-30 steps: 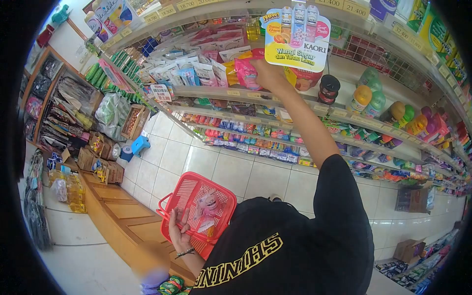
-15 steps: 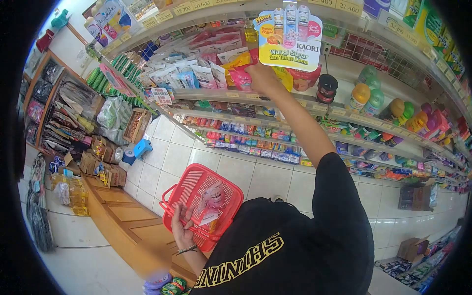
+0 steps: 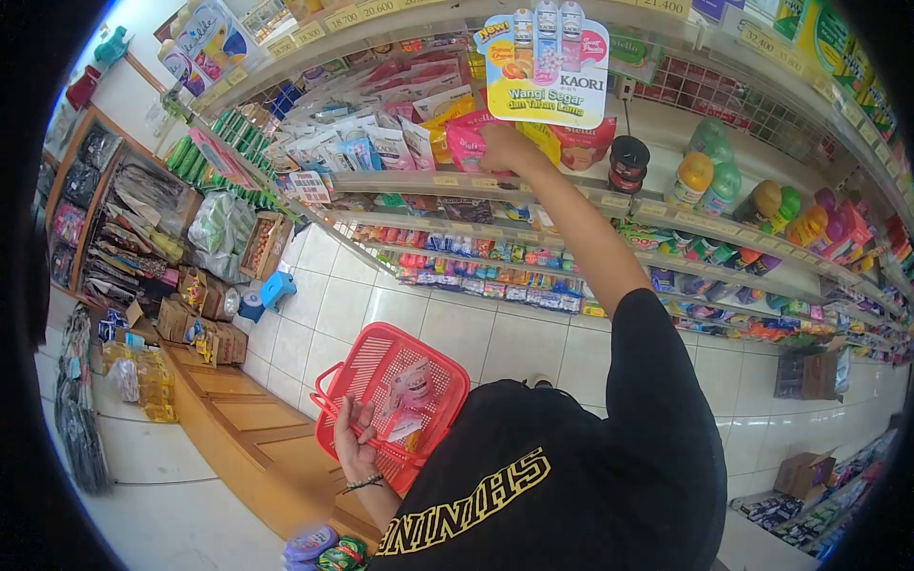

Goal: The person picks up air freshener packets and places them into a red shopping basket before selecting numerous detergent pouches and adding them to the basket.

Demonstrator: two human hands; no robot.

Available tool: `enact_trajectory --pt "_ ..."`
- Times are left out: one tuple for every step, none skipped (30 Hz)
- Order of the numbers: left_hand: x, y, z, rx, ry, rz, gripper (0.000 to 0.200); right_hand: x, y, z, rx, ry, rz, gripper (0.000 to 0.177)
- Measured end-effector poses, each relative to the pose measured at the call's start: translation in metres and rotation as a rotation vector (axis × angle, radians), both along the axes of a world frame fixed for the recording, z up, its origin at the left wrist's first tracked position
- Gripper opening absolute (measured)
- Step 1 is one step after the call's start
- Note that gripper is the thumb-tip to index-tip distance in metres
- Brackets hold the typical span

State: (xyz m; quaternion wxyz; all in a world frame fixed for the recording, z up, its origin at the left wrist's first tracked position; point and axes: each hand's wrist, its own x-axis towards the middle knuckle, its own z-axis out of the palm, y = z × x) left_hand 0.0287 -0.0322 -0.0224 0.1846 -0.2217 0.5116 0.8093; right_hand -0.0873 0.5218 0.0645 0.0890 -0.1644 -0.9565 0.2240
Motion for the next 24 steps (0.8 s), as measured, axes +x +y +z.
enact_trajectory --pt "0.0 0.003 0.002 -0.004 0.004 0.012 0.031 0.002 -0.004 0.003 0.033 0.003 -0.037 0.057" --pt "0.001 0.005 0.004 -0.008 0.009 0.024 0.033 0.004 -0.007 0.005 0.066 0.006 -0.074 0.045" --pt "0.0 0.004 0.004 -0.01 0.011 0.024 0.033 0.005 -0.007 0.005 0.064 0.008 -0.074 0.045" --pt "0.0 0.003 0.004 -0.014 0.014 0.02 0.032 0.006 -0.008 0.005 0.121 0.044 -0.072 0.04" --pt "0.001 0.004 0.007 -0.017 0.014 0.017 0.03 0.008 -0.011 0.006 0.179 0.078 -0.067 0.034" --pt "0.001 0.007 0.01 -0.017 0.012 0.02 0.03 0.01 -0.015 0.007 0.179 0.076 -0.064 0.034" --pt "0.0 0.01 0.015 -0.016 0.012 0.034 0.029 0.013 -0.018 0.007 0.227 0.116 -0.086 0.032" --pt "0.0 0.014 0.019 -0.014 0.012 0.047 0.028 0.017 -0.023 0.012 0.274 0.155 -0.109 0.03" --pt "-0.001 0.012 0.018 -0.013 0.009 0.051 0.028 0.022 -0.027 0.017 0.275 0.153 -0.104 0.03" --pt "-0.003 0.008 0.017 0.052 0.021 0.0 0.029 0.026 -0.031 0.023 0.262 0.109 -0.104 0.041" --pt "-0.004 0.009 0.02 0.117 0.034 -0.051 0.031 0.03 -0.035 0.026 0.249 0.066 -0.104 0.053" --pt "-0.004 0.017 0.029 0.092 0.012 -0.007 0.03 0.032 -0.036 0.022 0.252 0.066 -0.102 0.053" --pt "-0.005 0.018 0.028 0.095 0.011 -0.005 0.03 0.037 -0.036 0.015 0.303 0.177 -0.1 0.052" --pt "-0.005 0.016 0.028 0.145 0.037 -0.041 0.031 0.043 -0.037 0.009 0.352 0.286 -0.097 0.051" --pt "-0.007 0.015 0.027 0.195 0.064 -0.077 0.032 0.052 -0.042 0.01 0.352 0.284 -0.094 0.051" --pt "-0.008 0.016 0.027 0.225 0.06 -0.079 0.036 0.061 -0.048 0.012 0.405 0.389 -0.101 0.049" --pt "-0.008 0.018 0.029 0.221 0.056 -0.068 0.036 0.07 -0.057 0.015 0.45 0.495 -0.102 0.046" --pt "-0.009 0.021 0.033 0.26 0.066 -0.108 0.037 0.08 -0.066 0.021 0.439 0.495 -0.086 0.046" --pt "-0.01 0.023 0.039 0.295 0.075 -0.141 0.039 0.09 -0.076 0.028 0.434 0.641 -0.024 0.041" --pt "-0.008 0.031 0.05 0.218 0.079 -0.132 0.043 0.101 -0.089 0.033 0.413 0.783 0.039 0.035" --pt "-0.009 0.038 0.059 0.224 0.044 -0.137 0.034 0.114 -0.104 0.037 0.376 0.776 0.062 0.035" --pt "-0.009 0.042 0.064 0.311 0.02 -0.144 0.034 0.126 -0.117 0.044 0.375 0.839 0.132 0.031" --pt "-0.009 0.043 0.068 0.401 0.001 -0.155 0.036 0.134 -0.13 0.043 0.376 0.906 0.197 0.026" --pt "-0.008 0.044 0.071 0.386 -0.002 -0.135 0.036 0.141 -0.143 0.034 0.352 0.905 0.209 0.026"
